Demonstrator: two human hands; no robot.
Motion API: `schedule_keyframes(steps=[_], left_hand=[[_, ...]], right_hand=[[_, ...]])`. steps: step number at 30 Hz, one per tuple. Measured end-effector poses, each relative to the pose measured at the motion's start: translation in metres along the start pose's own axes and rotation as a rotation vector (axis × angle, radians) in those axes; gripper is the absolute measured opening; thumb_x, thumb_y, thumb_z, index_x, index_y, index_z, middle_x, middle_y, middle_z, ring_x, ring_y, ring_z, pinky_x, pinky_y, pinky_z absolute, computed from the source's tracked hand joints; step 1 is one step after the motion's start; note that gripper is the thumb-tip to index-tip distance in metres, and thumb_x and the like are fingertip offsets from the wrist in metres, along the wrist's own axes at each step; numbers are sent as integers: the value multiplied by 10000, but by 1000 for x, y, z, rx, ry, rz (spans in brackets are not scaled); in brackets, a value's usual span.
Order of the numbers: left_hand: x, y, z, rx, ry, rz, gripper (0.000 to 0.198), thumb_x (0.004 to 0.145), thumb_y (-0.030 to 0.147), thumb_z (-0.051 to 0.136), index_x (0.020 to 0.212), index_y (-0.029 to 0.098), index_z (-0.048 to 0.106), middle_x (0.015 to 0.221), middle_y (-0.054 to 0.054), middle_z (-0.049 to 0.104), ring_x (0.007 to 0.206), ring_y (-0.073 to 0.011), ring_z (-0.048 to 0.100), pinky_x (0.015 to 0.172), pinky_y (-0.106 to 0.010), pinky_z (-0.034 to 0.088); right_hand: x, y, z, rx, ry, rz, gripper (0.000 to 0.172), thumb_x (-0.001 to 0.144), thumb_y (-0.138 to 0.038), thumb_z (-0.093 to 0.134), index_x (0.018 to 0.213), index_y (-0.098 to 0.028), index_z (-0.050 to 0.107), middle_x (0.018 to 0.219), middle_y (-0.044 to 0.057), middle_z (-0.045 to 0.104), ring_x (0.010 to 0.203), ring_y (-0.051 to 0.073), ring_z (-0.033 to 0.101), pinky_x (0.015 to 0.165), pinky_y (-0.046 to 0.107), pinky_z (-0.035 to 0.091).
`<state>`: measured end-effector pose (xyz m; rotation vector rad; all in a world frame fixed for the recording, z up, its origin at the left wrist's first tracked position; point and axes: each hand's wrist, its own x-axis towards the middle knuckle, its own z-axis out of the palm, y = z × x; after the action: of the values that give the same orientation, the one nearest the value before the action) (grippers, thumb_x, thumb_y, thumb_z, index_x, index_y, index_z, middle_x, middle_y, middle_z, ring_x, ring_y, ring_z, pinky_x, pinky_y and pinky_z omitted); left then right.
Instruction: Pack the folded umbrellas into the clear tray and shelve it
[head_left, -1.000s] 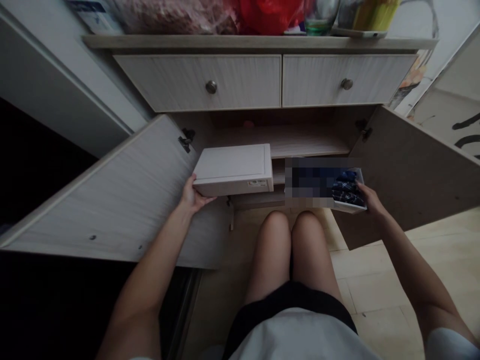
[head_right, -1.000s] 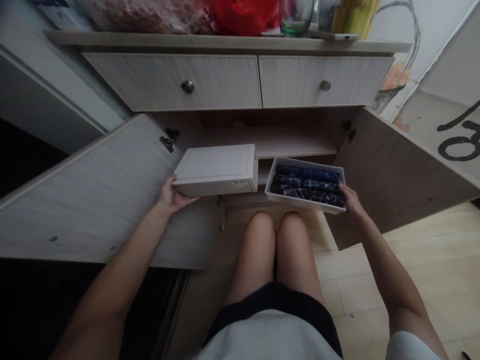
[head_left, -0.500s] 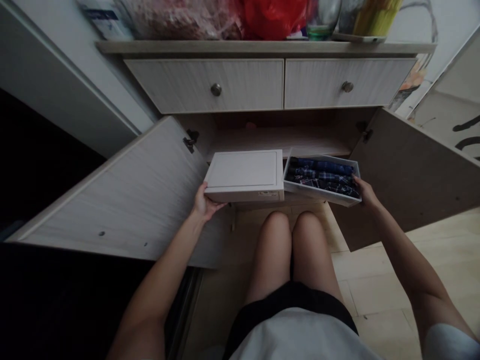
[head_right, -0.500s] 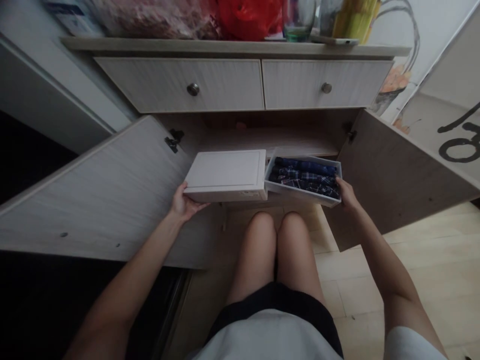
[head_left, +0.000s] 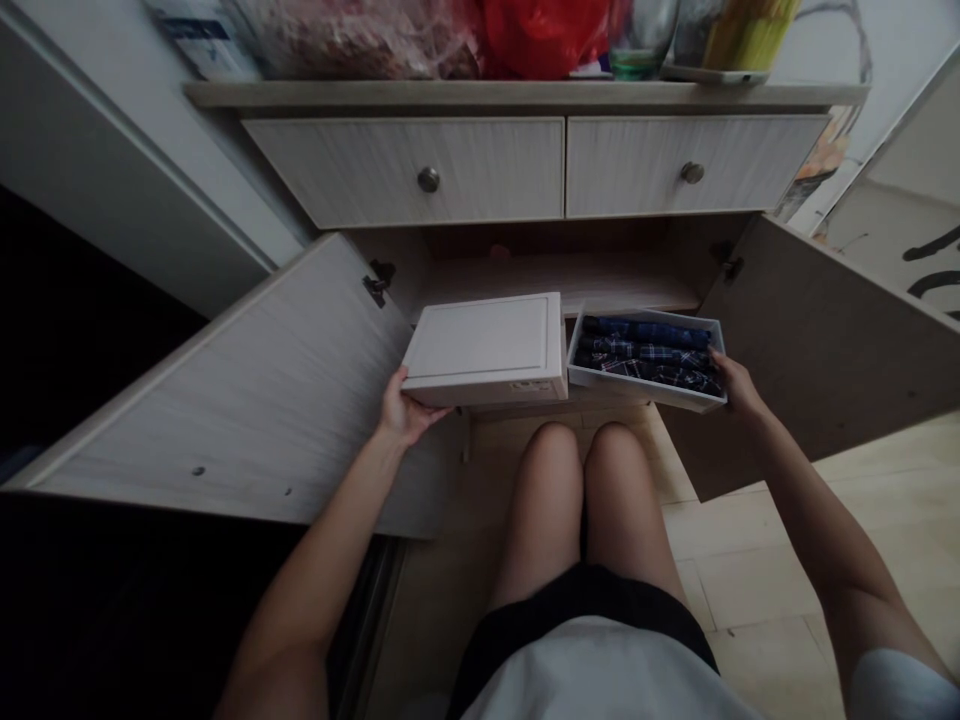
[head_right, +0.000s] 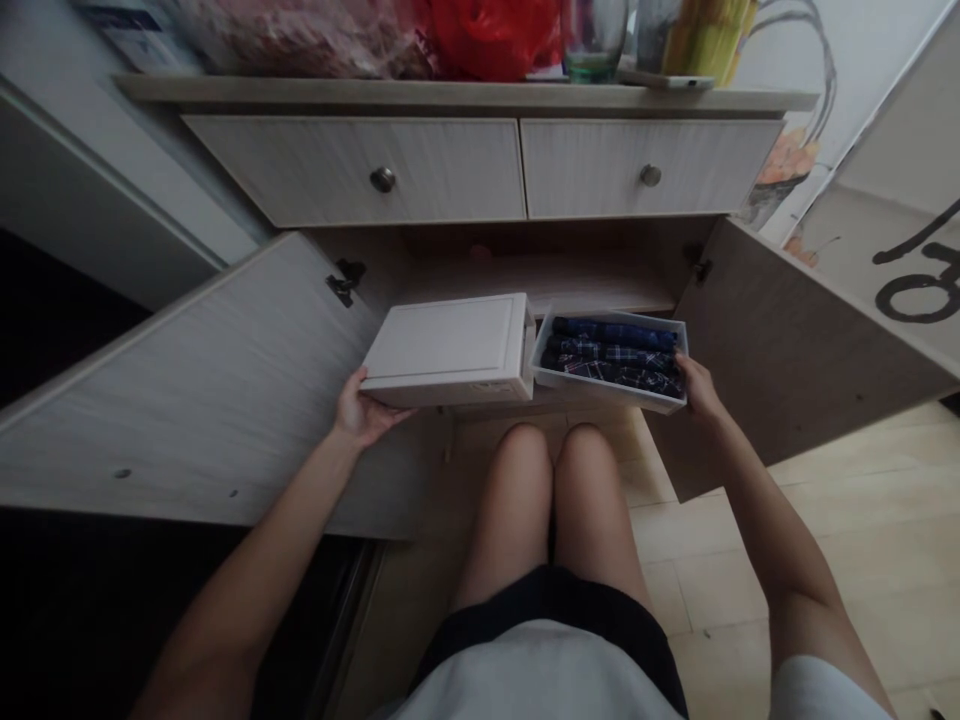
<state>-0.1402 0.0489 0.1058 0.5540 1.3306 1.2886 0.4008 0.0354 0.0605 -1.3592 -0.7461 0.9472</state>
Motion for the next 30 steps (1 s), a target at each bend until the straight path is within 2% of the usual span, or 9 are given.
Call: schedule_keyframes(steps=[8,12,18,20,24,30], left_hand=[[-1,2,8,16,31,30,490,845,560,559,1227,258,608,1065,-115,706,1047,-324,677,861,-504,609],[0,0,9,-14,49,29,502,852,547,568,1253,248,602,1085,-106,705,980,-287,689,840,-464,615],[3,-7,13,-45,21,3,465,873,520,550,1225,224,618,1053,-102,706,877,-246,690,780,-404,616],[4,-10,18,-40,4,0,468,865,533,560,1222,237,620,1054,-102,709,884,-253,688,768,-401,614],[0,-19,31,-33,-4,-13,458,860,535,563,1214,249,625,1070,-97,714,918,-259,684,774,-396,607],[-9,-33,53,-35,-31,-37,444,882,542,535,1187,235,632,1098,-92,715,904,-240,688,782,-388,602]], right_hand=[[-4,-3,4,-27,-1,-45,466,673,-570,802,953,-202,745,923,31,773,997,270,713,873,382,584],[-7,-8,8,-43,10,-70,445,687,-562,796,935,-195,749,911,37,770,972,262,715,828,358,588],[-7,-17,19,-5,-68,52,349,701,-498,797,890,-207,757,939,34,780,931,248,729,799,344,602],[-7,-17,25,-7,-96,87,314,725,-480,785,888,-213,759,942,34,782,957,253,729,825,358,602],[-9,-14,44,-12,-134,67,299,755,-475,778,911,-221,753,963,38,783,1015,260,723,896,387,588],[-8,-4,79,10,-226,63,420,718,-573,786,919,-207,743,914,53,777,981,274,723,894,400,580]])
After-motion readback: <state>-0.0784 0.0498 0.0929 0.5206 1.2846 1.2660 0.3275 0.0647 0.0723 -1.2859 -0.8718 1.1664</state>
